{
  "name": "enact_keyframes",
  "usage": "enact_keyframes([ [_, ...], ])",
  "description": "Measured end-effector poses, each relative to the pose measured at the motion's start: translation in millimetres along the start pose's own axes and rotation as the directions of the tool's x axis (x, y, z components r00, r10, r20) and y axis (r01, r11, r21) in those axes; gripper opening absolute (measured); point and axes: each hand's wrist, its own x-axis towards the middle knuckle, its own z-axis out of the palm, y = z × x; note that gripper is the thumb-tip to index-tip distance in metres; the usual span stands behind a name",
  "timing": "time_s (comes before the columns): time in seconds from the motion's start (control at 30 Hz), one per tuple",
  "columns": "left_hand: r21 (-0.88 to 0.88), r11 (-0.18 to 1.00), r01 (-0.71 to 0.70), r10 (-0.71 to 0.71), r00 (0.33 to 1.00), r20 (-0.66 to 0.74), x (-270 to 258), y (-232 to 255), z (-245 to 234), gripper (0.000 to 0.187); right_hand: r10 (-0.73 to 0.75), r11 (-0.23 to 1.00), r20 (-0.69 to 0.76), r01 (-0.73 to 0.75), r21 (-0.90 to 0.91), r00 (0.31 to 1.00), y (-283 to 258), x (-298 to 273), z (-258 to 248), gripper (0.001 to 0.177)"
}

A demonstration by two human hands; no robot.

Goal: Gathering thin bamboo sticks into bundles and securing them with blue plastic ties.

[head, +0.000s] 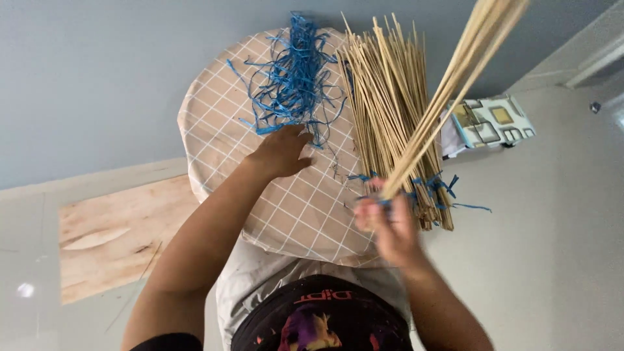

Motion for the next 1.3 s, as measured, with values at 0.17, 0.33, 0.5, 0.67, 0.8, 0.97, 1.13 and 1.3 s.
enact_keyframes([
  [0.17,0.069,0.979,-0.193,0.204,0.949,-0.242,-21,-2,8,0.06,-0.107,0.986,-0.282,0.066,-0.15,0.954,-84,20,-90,0.036],
  [0.33,0.067,0.959,-0.274,0.279,0.884,-0.374,-27,1,9,0.048,-0.268,0.859,-0.339,0.064,-0.508,0.902,-96,56,-117,0.031],
  [0.5,0.125,0.971,-0.202,0.236,0.873,-0.427,-23,-13,21,0.043,0.232,0.289,-0.165,-0.23,-0.93,0.959,-52,70,-118,0.063],
  [0.67,0.102,0.976,-0.19,0.216,0.887,-0.409,-27,-6,12,0.041,0.389,0.298,-0.161,-0.288,-0.91,0.907,-48,67,-116,0.064],
  [0.8,0.001,0.988,-0.157,0.151,0.947,-0.283,-30,2,-5,0.04,0.251,0.388,-0.197,-0.285,-0.877,0.948,-47,64,-120,0.063],
  [0.97,0.015,0.989,-0.149,0.146,0.942,-0.303,-31,4,-4,0.04,0.32,0.419,-0.126,-0.26,-0.87,0.939,-47,65,-112,0.059],
  [1.13,-0.031,0.991,-0.133,0.121,0.959,-0.258,-35,9,-14,0.039,0.313,0.47,-0.07,-0.218,-0.855,0.947,-54,61,-113,0.053],
  [1.3,-0.011,0.988,-0.153,0.142,0.939,-0.314,-30,5,-7,0.037,0.322,0.533,-0.128,-0.292,-0.795,0.938,-85,54,-111,0.05],
])
